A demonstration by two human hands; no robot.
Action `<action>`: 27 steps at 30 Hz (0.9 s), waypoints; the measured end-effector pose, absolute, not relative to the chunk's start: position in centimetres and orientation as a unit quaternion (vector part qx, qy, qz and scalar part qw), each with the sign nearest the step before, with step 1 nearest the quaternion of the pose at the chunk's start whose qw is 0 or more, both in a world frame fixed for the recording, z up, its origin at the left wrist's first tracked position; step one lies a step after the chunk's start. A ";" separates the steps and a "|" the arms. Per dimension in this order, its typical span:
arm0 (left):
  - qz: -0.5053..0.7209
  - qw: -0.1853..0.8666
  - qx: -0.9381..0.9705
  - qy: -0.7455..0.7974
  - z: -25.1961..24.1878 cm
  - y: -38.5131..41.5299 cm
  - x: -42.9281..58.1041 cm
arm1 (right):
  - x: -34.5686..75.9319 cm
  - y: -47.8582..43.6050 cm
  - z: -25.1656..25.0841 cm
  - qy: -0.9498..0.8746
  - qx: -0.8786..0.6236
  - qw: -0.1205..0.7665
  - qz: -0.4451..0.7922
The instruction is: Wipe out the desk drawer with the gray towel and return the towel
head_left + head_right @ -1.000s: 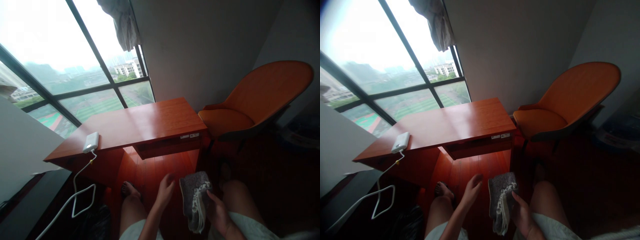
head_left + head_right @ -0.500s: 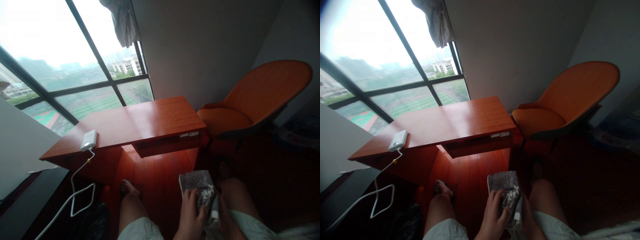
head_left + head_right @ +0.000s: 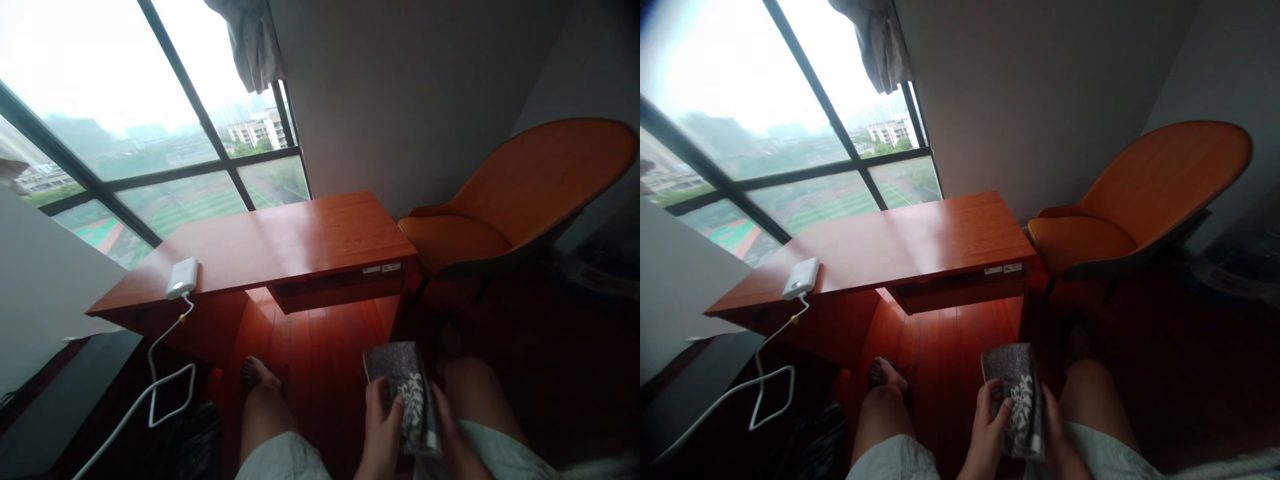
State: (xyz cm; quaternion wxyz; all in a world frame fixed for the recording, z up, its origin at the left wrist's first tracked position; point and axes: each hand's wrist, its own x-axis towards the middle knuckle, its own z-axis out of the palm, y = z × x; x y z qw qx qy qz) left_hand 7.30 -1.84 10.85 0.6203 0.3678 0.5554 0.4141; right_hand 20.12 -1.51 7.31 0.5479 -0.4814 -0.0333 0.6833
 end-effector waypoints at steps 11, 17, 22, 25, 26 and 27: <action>0.452 0.756 0.037 0.472 8.1 -1.0 6.3 | 17.2 -1.4 4.5 -0.500 -0.561 0.413 0.515; 0.491 0.695 0.070 0.520 11.6 1.7 2.3 | 18.8 -0.4 3.7 -0.263 -0.616 0.524 0.526; 0.565 0.439 0.402 0.571 20.6 6.5 -1.9 | 19.2 -0.6 2.1 -0.141 -0.631 0.469 0.602; 0.544 0.181 0.604 0.553 26.6 11.2 -2.7 | 18.4 -0.8 1.4 -0.170 -0.636 0.441 0.610; 0.504 0.110 0.667 0.537 28.1 12.9 -2.5 | 18.1 -0.9 1.2 -0.183 -0.637 0.440 0.605; 0.452 0.048 0.716 0.529 29.3 14.7 -2.1 | 18.0 -0.9 0.9 -0.193 -0.639 0.442 0.599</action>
